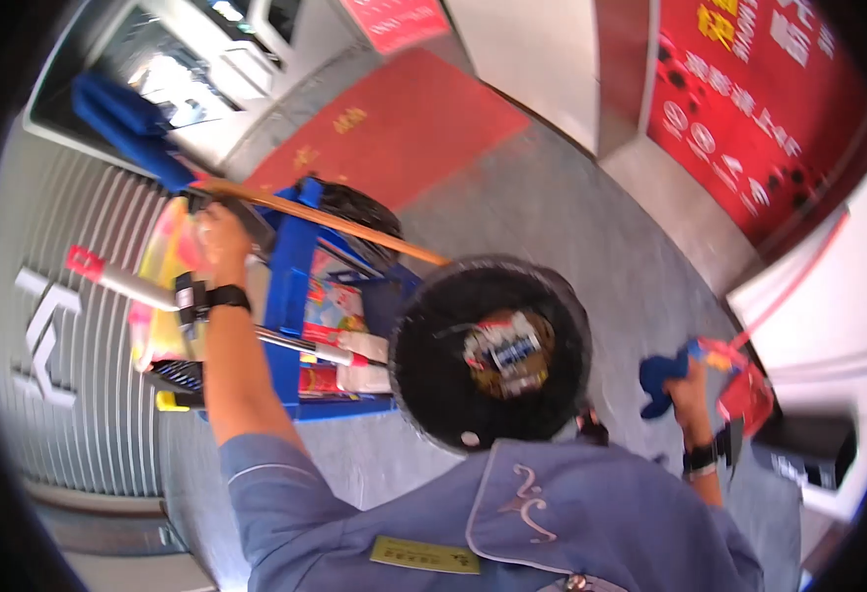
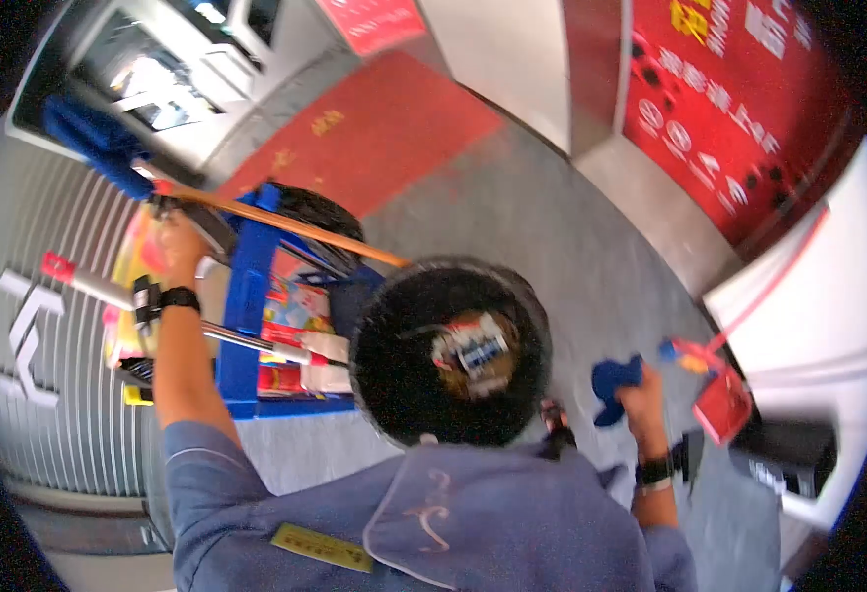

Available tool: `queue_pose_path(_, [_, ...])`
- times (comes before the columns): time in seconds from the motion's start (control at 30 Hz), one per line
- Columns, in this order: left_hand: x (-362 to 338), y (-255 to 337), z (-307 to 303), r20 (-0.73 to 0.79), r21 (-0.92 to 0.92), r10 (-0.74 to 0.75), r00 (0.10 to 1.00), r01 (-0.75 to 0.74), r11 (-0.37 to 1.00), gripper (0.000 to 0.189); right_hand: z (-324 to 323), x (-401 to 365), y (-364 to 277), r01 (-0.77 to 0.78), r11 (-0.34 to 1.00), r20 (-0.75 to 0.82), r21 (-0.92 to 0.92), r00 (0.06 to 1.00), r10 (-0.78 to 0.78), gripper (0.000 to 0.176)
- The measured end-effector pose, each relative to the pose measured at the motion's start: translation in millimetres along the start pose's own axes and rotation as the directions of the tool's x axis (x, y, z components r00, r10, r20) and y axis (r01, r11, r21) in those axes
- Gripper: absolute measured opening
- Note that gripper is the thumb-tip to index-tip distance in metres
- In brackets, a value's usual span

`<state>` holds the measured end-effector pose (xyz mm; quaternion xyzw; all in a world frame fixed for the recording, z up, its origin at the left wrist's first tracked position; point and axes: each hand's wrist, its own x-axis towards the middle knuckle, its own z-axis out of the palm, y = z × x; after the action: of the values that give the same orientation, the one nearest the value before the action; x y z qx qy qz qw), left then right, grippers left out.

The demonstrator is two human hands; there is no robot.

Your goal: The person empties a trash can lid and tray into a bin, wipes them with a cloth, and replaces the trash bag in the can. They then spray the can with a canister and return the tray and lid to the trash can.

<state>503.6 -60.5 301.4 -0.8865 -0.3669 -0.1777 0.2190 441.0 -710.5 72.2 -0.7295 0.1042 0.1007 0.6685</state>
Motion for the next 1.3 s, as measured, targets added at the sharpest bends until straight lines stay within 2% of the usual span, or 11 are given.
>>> queue_pose_path(0.13, [-15.0, 1.8, -2.7, -0.078, -0.051, 0.079, 0.994, -0.083, 0.995, 0.068, -12.7, 4.1, 13.0, 0.01, 0.997, 0.071, -0.077, 0.998, -0.004, 0.031])
queue_pose_path(0.23, [-37.1, 17.8, -7.0, -0.091, -0.166, -0.127, 0.988, 0.111, 0.98, 0.066, -23.1, 3.3, -2.9, -0.011, 0.97, 0.113, 0.242, 0.993, -0.017, 0.025])
queue_pose_path(0.4, [-111.4, 55.9, -16.9, -0.356, 0.088, 0.082, 0.931, -0.054, 0.995, 0.059, -69.4, 19.9, -16.7, -0.031, 0.563, 0.068, 0.826, 0.997, -0.045, 0.022])
queue_pose_path(0.43, [-126.6, 61.4, -16.2, -0.396, 0.094, 0.156, 0.905, -0.129, 0.987, 0.057, -79.1, 34.7, 1.0, 0.043, 0.694, -0.061, 0.718, 0.998, 0.001, 0.02])
queue_pose_path(0.47, [-145.1, 71.7, -18.5, -0.427, 0.076, 0.225, 0.876, -0.214, 0.974, 0.052, -99.5, 52.4, 30.6, 0.014, 1.0, -0.15, -0.01, 0.989, -0.015, 0.016])
queue_pose_path(0.53, [-183.3, 89.2, -11.6, -0.453, -0.048, 0.356, 0.818, -0.42, 0.906, 0.04, -114.6, 60.7, 55.1, 0.129, 0.579, -0.171, -0.805, 0.884, -0.435, 0.015])
queue_pose_path(0.63, [-247.3, 124.5, 19.3, -0.305, -0.461, 0.547, 0.779, -0.624, 0.631, 0.023, -94.4, 53.3, 32.6, 0.068, 0.967, -0.317, -0.246, 0.937, -0.146, 0.016])
queue_pose_path(0.73, [-318.9, 191.4, -43.2, 0.108, -0.953, 0.709, 0.697, -0.129, 0.273, 0.037, -52.7, 34.2, -11.0, 0.107, 0.994, 0.011, 0.01, 0.994, -0.107, 0.014])
queue_pose_path(0.87, [-385.3, 235.1, -82.4, -0.279, -0.96, 0.738, 0.614, -0.182, -0.211, 0.066, 37.4, -11.8, -59.8, 0.05, 0.943, 0.356, 0.329, 0.919, -0.172, 0.018])
queue_pose_path(0.93, [-402.9, 225.2, -85.9, 0.094, -0.835, 0.831, 0.549, 0.497, -0.234, 0.069, 71.2, -32.3, -76.4, 0.082, 0.929, 0.437, 0.362, 0.865, -0.246, 0.019])
queue_pose_path(1.3, [-362.8, 42.0, -77.6, 0.383, -0.554, 0.62, 0.685, 0.707, -0.44, 0.04, 152.2, -84.9, -89.2, -0.075, 0.949, 0.643, 0.305, 0.751, -0.148, 0.028])
